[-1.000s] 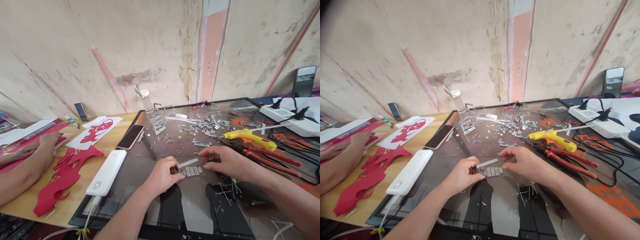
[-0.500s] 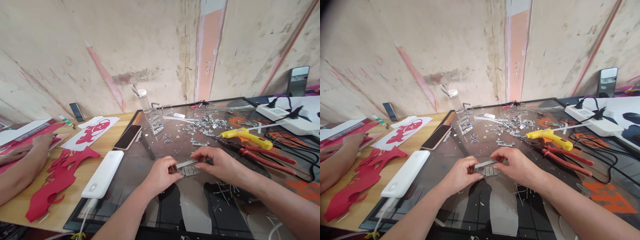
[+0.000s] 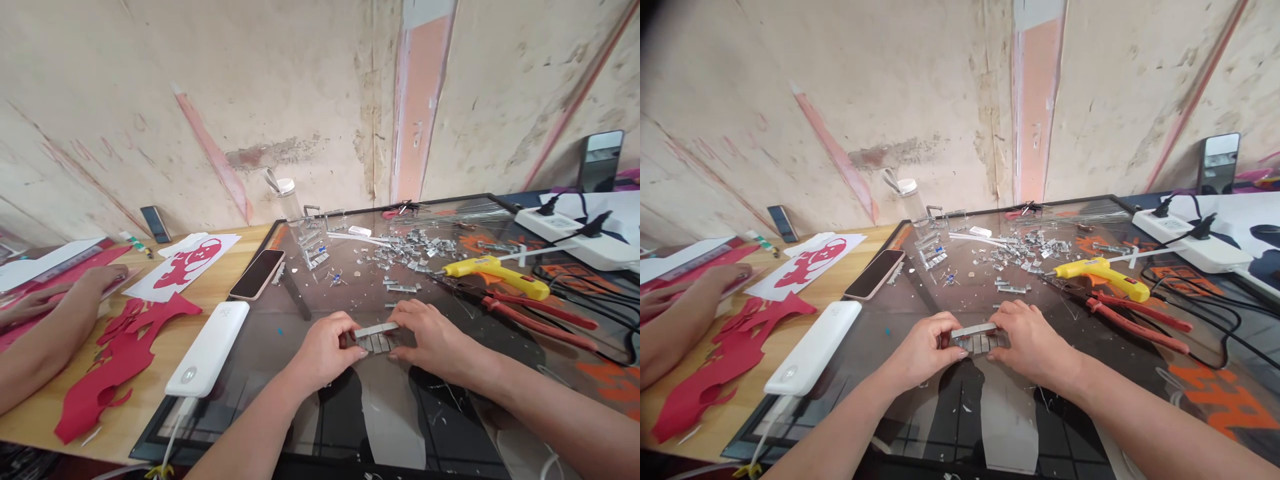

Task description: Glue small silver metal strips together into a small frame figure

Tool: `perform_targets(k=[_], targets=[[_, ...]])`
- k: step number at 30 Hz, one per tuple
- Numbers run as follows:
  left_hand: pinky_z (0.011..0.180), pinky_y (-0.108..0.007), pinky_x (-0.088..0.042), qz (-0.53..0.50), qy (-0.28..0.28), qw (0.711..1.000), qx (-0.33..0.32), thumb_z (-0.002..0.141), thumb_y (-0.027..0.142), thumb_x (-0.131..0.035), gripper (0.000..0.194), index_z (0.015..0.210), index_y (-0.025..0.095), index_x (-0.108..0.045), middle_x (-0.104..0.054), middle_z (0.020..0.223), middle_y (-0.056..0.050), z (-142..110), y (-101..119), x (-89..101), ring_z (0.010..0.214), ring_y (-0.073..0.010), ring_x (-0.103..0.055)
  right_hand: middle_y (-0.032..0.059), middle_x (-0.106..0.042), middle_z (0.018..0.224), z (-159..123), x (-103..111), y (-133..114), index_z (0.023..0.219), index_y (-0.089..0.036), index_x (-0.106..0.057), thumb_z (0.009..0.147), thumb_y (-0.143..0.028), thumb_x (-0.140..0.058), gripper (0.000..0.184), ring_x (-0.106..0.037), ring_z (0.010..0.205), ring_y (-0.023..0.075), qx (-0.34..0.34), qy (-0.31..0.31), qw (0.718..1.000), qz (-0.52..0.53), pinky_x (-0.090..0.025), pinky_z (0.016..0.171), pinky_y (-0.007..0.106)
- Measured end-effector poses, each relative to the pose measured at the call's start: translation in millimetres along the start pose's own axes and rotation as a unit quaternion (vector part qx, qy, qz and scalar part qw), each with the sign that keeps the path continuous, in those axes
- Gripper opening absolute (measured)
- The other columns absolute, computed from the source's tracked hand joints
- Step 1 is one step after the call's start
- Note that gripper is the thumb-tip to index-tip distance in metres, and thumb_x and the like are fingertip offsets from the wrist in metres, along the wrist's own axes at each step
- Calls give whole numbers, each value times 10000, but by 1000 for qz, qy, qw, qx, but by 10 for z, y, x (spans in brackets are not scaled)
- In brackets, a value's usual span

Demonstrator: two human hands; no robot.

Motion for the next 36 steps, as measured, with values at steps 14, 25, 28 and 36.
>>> perform_targets(k=[14,25,28,36], targets=[[592,-220,-380,20,3,1000,-10,680,180,-642,94,767,181,-680,-571,764,6,-4,36,7,629,-114,-512,33,-638,902,30,-46,23,848,-237,-661,711,-276,-688,145,-551,910,236,-4,0,1000,17,-387,778,364],[606,-217,-387,-38,-3,999,4,668,173,-649,102,766,173,-675,-559,769,4,6,44,44,651,-119,-507,34,-635,866,44,-36,52,813,-227,-663,694,-259,-676,123,-555,888,229,2,4,1000,6,-395,781,351],[582,-211,-386,-147,-16,988,36,664,196,-658,143,801,154,-670,-556,763,4,0,11,47,623,-104,-494,31,-639,867,47,-1,82,829,-230,-664,698,-243,-663,132,-558,894,226,-1,-11,1000,19,-396,788,344],[549,-223,-420,-343,-28,931,123,564,361,-809,385,838,138,-654,-572,619,22,-24,-107,54,530,-88,-494,38,-650,886,26,50,124,816,-233,-663,709,-258,-643,112,-570,918,240,-14,-31,999,6,-381,799,373]])
Point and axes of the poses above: each hand's wrist, its own z-axis towards the middle knuckle, its own x-axis out of the back of the hand, y = z × x, the point moved 7 cm from there along z, towards the middle knuckle
